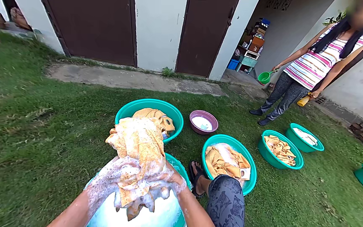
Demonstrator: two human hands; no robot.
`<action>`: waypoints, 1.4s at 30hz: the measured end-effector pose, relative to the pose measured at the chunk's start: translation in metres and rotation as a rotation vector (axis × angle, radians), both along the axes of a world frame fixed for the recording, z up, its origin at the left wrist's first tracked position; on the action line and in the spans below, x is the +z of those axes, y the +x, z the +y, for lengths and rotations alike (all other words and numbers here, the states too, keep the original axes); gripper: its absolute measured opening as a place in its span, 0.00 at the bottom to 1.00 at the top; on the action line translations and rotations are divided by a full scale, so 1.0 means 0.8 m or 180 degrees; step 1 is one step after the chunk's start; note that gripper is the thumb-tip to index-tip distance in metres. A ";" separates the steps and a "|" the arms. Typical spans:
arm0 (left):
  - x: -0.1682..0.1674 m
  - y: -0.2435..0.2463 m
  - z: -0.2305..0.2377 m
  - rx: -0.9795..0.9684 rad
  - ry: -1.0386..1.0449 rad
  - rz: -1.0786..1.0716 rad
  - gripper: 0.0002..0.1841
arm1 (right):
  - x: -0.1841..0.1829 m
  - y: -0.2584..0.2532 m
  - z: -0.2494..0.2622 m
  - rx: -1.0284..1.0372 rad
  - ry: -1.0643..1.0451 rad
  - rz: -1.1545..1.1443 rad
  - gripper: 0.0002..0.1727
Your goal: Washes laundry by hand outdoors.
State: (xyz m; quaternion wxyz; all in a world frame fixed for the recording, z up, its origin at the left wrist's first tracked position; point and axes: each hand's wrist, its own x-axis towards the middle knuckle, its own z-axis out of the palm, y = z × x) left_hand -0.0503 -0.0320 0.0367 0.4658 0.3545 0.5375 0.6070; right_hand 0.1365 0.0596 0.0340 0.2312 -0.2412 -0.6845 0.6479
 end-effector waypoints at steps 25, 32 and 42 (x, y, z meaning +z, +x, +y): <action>-0.017 0.005 -0.018 -0.0301 0.0445 0.0326 0.13 | -0.055 0.033 0.009 0.0433 -0.1338 0.0936 0.16; 0.095 0.144 -0.039 0.1703 0.1177 -0.1307 0.09 | -0.058 0.025 -0.003 0.0057 -0.1365 0.0877 0.18; 0.081 0.118 -0.039 0.1338 0.1068 -0.0622 0.10 | -0.063 0.023 -0.005 -0.0202 -0.0836 0.0569 0.21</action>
